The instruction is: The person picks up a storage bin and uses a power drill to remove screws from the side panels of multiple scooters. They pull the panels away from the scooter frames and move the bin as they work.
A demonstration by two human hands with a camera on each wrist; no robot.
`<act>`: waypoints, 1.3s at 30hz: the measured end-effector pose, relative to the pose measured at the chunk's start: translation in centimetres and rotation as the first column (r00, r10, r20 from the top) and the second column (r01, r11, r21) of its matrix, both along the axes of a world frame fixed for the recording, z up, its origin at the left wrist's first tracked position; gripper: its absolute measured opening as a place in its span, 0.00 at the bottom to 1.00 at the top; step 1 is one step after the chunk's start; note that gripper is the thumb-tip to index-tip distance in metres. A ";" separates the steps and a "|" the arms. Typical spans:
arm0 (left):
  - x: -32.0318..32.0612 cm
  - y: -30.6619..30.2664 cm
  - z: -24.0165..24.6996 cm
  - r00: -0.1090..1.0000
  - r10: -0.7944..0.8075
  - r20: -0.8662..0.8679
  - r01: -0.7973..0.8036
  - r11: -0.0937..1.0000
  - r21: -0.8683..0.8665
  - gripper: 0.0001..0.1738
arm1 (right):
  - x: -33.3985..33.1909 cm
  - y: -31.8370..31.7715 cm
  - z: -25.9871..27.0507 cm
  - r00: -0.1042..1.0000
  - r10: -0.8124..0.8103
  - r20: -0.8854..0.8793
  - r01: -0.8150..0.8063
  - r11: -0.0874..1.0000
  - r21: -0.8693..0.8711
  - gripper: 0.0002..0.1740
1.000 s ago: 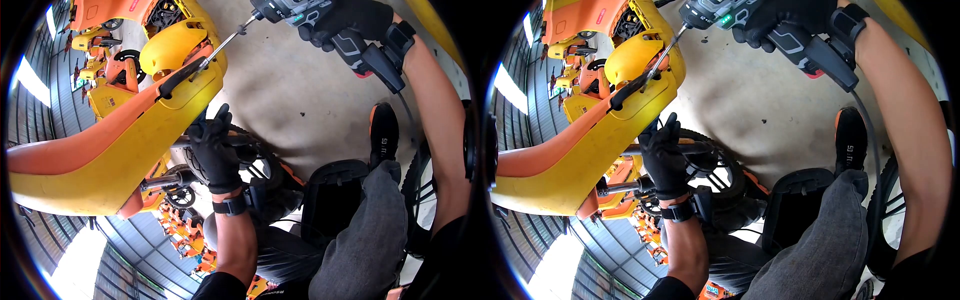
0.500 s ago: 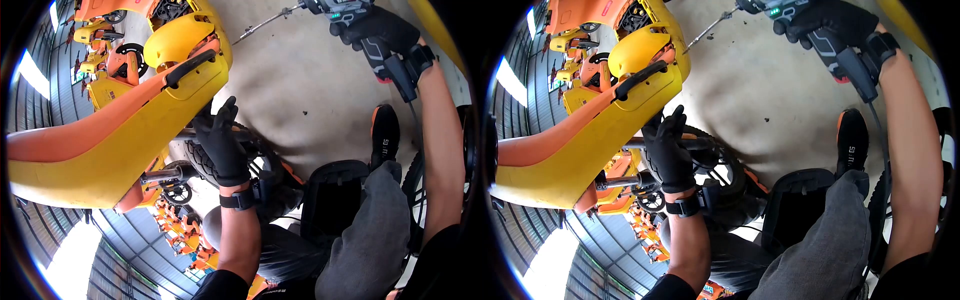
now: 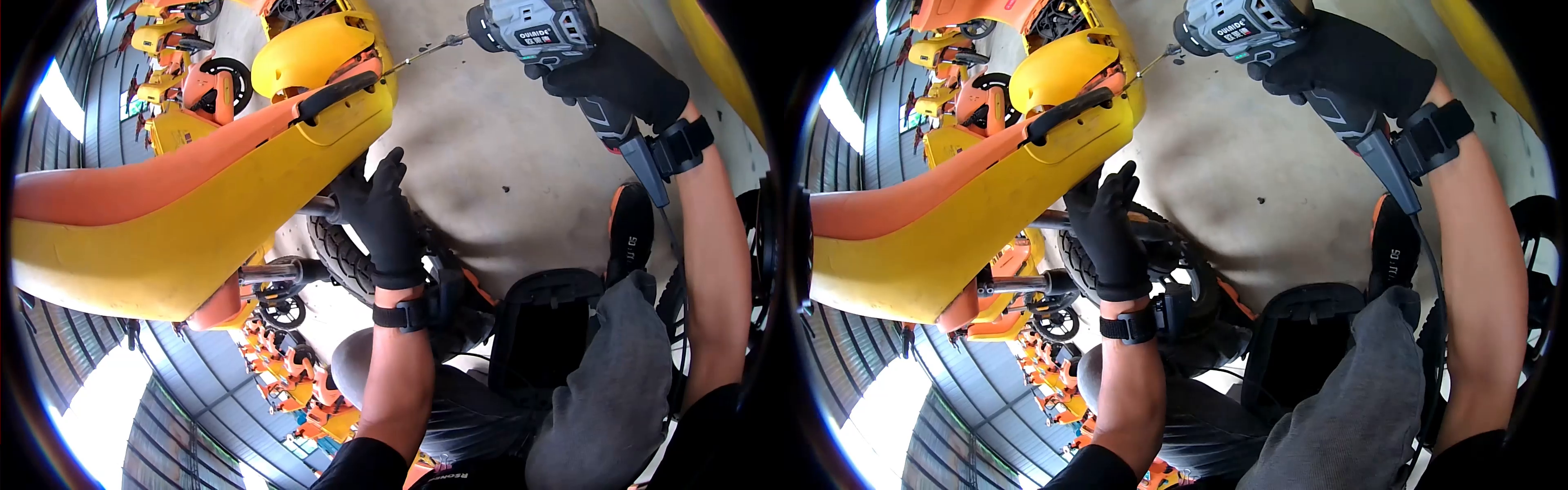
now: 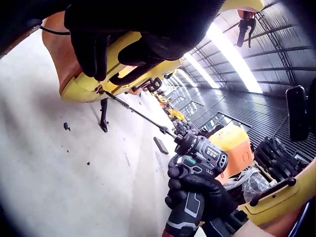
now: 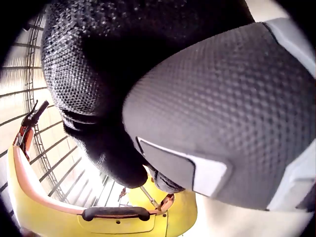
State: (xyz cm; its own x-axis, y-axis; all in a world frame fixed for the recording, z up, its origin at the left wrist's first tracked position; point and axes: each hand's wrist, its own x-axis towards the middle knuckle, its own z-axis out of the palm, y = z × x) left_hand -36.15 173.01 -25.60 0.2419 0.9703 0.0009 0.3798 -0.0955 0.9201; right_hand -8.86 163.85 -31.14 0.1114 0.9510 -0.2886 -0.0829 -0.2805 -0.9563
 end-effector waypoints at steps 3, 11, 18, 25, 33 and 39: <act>0.0 0.2 -0.2 0.997 0.055 0.049 -0.053 0.998 -0.043 0.24 | -0.3 0.0 1.0 0.999 -0.003 0.035 0.003 1.000 0.004 0.18; -0.5 0.4 -0.4 0.999 -0.008 0.043 0.009 0.999 -0.032 0.26 | -0.9 0.2 0.8 0.996 -0.013 0.084 0.008 0.998 0.063 0.23; -0.3 0.1 -0.2 0.997 0.006 0.077 -0.002 0.999 -0.048 0.25 | -1.0 0.2 1.6 0.996 -0.039 0.074 0.034 0.997 0.068 0.25; 0.0 0.0 0.3 1.000 0.005 0.002 -0.005 0.999 -0.051 0.25 | -0.7 0.1 3.4 0.996 0.047 0.076 -0.062 0.976 0.211 0.29; 0.1 -0.1 0.4 0.999 0.023 0.024 -0.021 0.998 -0.060 0.26 | -0.5 0.4 4.3 0.983 0.075 0.166 -0.070 0.997 -0.038 0.24; 0.0 0.1 0.0 0.999 0.008 0.033 -0.007 0.999 -0.038 0.26 | -0.1 0.6 3.4 0.936 0.046 0.349 -0.105 0.983 0.152 0.21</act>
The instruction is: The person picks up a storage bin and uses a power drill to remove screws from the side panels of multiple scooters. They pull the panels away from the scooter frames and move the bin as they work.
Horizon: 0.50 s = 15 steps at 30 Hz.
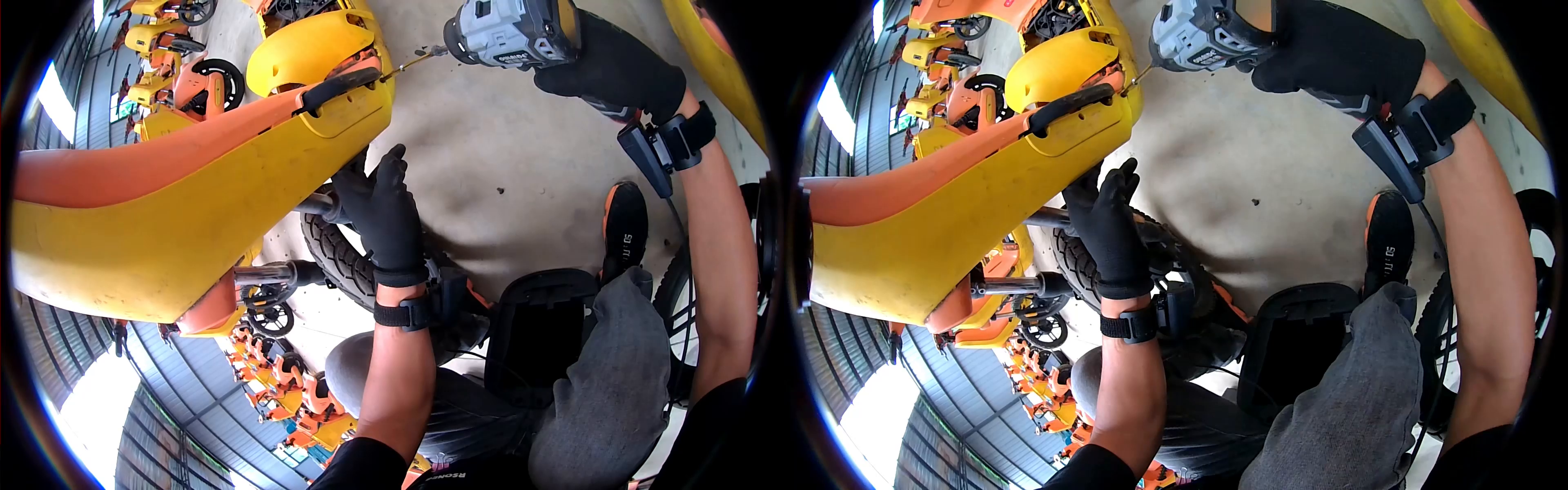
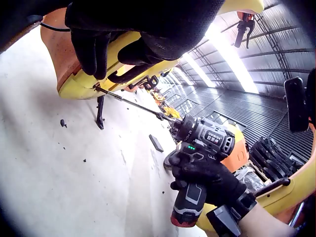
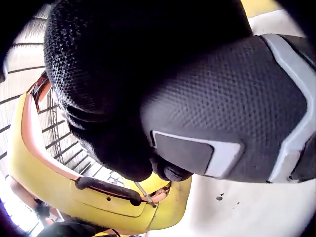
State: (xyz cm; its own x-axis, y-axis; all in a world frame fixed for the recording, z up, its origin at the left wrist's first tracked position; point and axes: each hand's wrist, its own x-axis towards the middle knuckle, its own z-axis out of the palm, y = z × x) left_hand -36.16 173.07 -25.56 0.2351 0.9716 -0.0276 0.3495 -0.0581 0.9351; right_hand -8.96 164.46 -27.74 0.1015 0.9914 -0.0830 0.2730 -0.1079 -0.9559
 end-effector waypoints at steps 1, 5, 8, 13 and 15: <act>0.0 0.0 0.0 1.000 0.007 0.020 -0.007 1.000 -0.013 0.26 | 0.5 0.0 -0.3 1.000 -0.001 -0.001 0.001 1.000 0.001 0.21; -0.1 0.0 -0.2 1.000 0.011 0.003 -0.011 1.000 0.011 0.26 | 1.2 1.4 1.2 0.962 0.166 0.216 -0.190 0.977 0.096 0.14; 0.0 -0.2 0.0 1.000 0.019 -0.005 -0.019 1.000 -0.012 0.26 | 1.3 2.4 2.4 0.937 0.214 0.274 -0.259 0.956 0.140 0.13; 0.0 0.0 -0.2 1.000 -0.002 0.012 0.002 1.000 -0.003 0.26 | 1.1 2.8 4.2 0.904 0.232 0.359 -0.283 0.954 0.097 0.13; -0.1 0.1 -0.2 0.999 -0.006 0.037 0.006 1.000 0.000 0.27 | 1.3 2.9 3.4 0.900 0.231 0.369 -0.289 0.951 0.110 0.13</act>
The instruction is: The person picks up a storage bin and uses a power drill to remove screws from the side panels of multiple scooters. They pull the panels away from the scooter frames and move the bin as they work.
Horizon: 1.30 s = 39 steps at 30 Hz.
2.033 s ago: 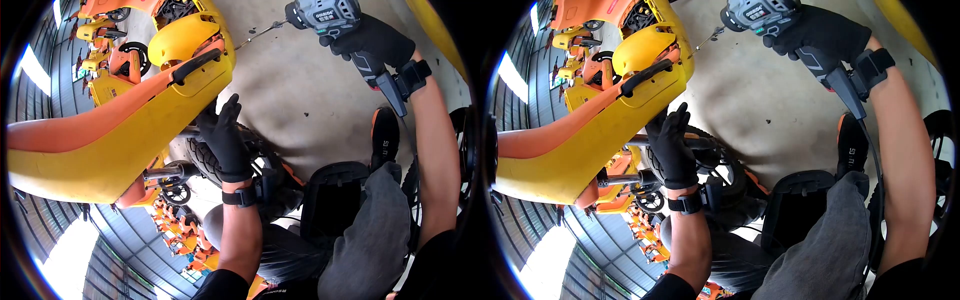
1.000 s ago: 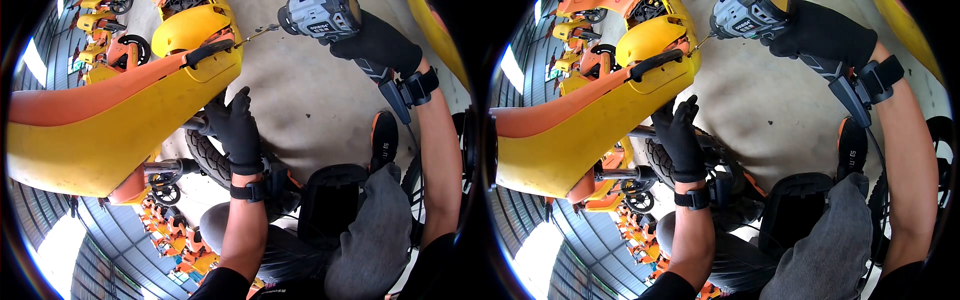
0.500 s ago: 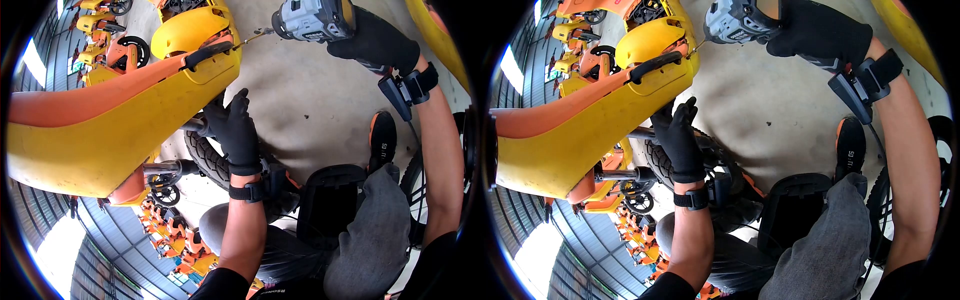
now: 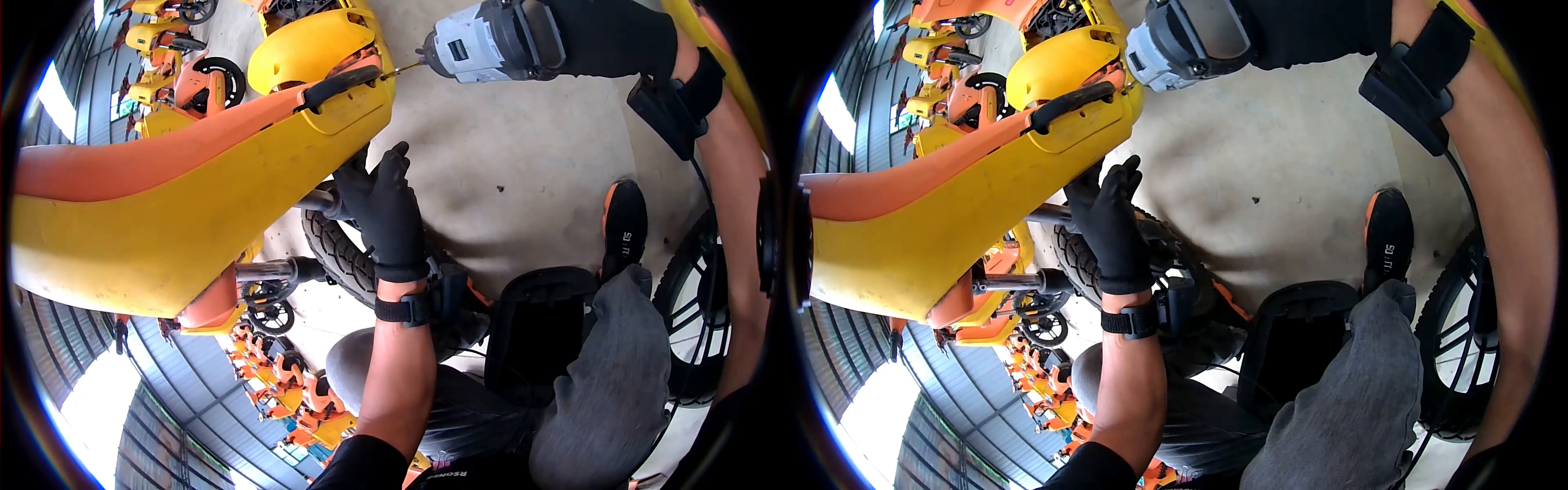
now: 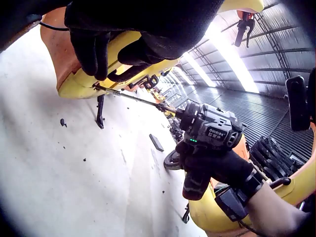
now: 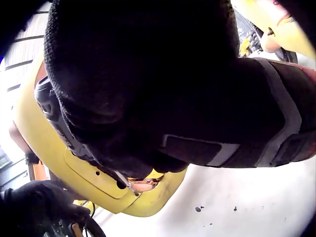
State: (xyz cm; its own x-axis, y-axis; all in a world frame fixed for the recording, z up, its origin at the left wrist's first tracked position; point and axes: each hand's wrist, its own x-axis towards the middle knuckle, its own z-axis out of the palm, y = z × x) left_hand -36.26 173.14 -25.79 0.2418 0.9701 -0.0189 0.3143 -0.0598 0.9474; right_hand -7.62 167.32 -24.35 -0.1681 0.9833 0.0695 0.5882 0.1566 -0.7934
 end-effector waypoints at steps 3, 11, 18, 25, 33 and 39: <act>0.1 0.0 0.1 1.000 -0.015 -0.014 0.015 1.000 -0.001 0.27 | 0.5 0.0 -1.4 1.000 0.015 0.011 -0.015 1.000 -0.013 0.14; 0.0 0.1 -0.3 1.000 0.014 0.002 -0.014 1.000 0.002 0.27 | 0.8 -1.5 -1.1 0.982 -0.143 0.125 0.164 0.970 -0.181 0.16; 0.1 0.0 -0.2 1.000 0.014 -0.006 -0.014 1.000 -0.018 0.26 | 0.1 -2.4 -1.5 0.923 -0.307 -0.233 0.230 0.924 -0.305 0.13; -0.2 0.0 -0.2 0.999 0.009 -0.037 -0.009 1.000 0.014 0.26 | 1.0 -4.3 -3.4 0.834 -0.421 -0.356 0.250 0.864 -0.436 0.19; -0.2 0.0 -1.0 0.994 0.046 0.101 -0.051 0.997 0.052 0.24 | 0.4 -7.5 -4.3 0.821 -0.494 0.286 0.558 0.801 -0.217 0.15; 0.1 0.9 -0.1 0.985 0.166 0.049 -0.161 0.983 -0.085 0.20 | -0.1 -8.6 -6.9 0.764 -0.525 0.374 0.637 0.707 -0.308 0.13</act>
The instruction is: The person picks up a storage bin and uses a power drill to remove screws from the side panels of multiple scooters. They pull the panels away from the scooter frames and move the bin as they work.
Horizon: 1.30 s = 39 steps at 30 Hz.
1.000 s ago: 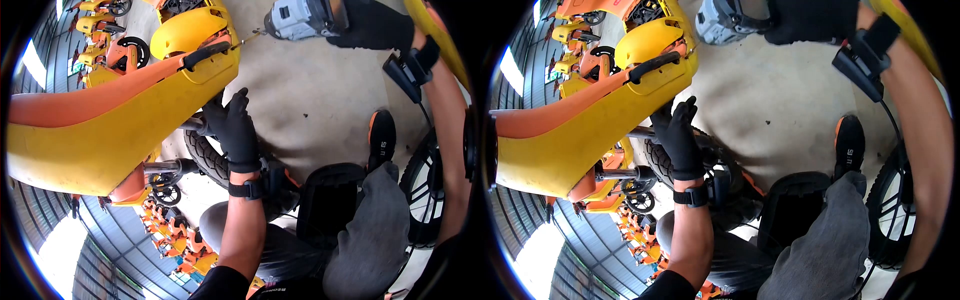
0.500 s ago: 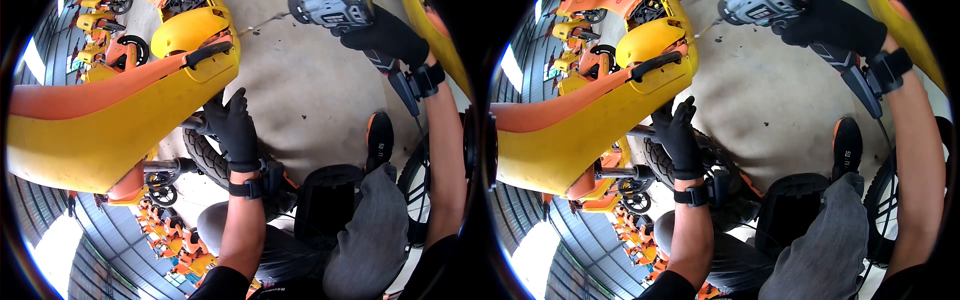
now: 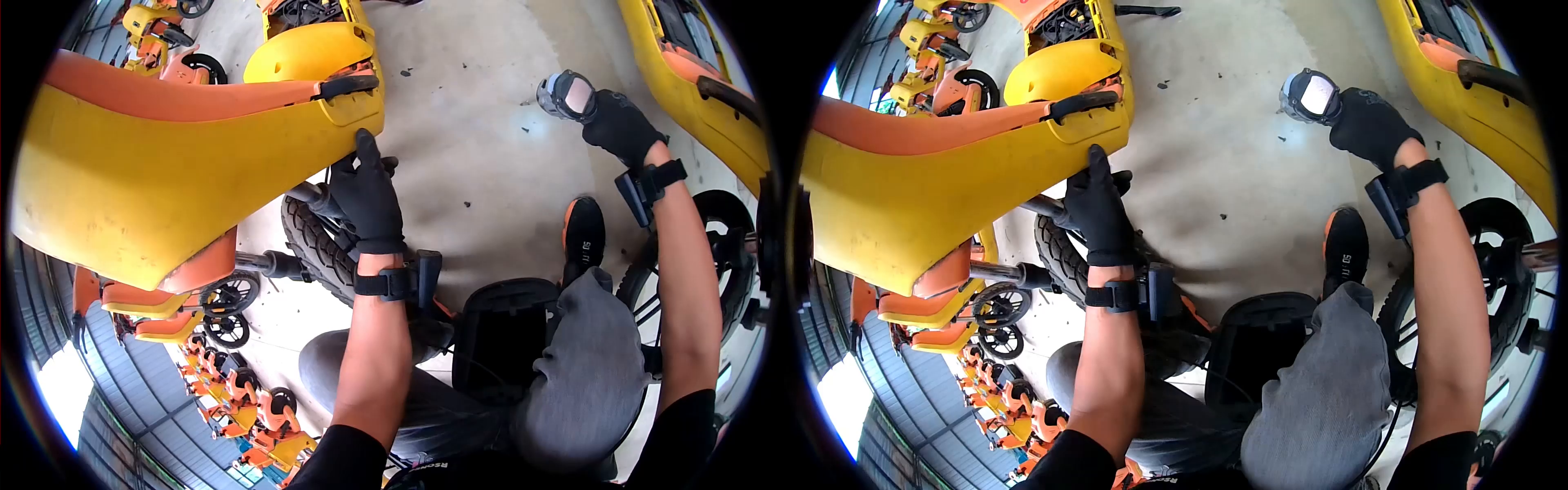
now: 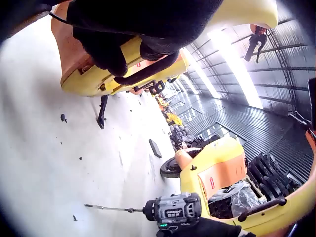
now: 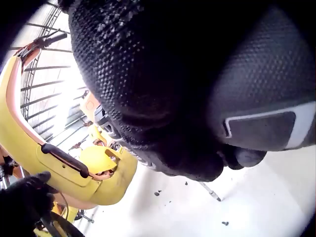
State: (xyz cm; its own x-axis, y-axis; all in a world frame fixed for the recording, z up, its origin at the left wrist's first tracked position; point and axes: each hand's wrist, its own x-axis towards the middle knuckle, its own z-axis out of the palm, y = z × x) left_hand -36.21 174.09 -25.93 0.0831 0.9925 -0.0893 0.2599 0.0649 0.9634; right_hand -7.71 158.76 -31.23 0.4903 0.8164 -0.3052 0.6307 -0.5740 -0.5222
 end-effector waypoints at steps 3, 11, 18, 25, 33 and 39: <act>0.5 -1.3 -0.3 0.969 -0.034 -0.245 0.060 0.993 0.099 0.17 | -0.2 0.2 -0.2 0.999 -0.017 -0.038 0.014 0.997 -0.081 0.14; -0.6 -2.4 -1.4 0.980 -0.038 -0.197 0.080 0.974 0.212 0.27 | 0.9 0.9 0.4 0.988 -0.046 -0.145 0.035 0.996 -0.076 0.14; 2.9 -6.7 -5.6 0.810 -0.475 -0.345 0.433 0.880 -0.194 0.16 | 3.4 -0.3 2.7 0.999 -0.042 0.013 0.043 0.994 -0.101 0.10; 8.0 -4.0 -13.9 0.675 -0.455 -0.581 0.453 0.877 -0.161 0.18 | 4.1 -0.3 3.0 0.989 0.030 0.145 0.012 0.961 -0.277 0.15; 12.7 -1.2 -20.4 0.440 -0.556 -0.705 0.671 0.726 -0.153 0.22 | 4.1 0.0 2.1 0.975 0.065 0.211 -0.020 0.977 -0.210 0.09; 11.1 -0.9 -25.9 0.188 -0.535 -0.824 0.870 0.479 -0.113 0.17 | 3.8 0.9 3.1 0.972 0.081 0.220 -0.031 0.975 -0.222 0.10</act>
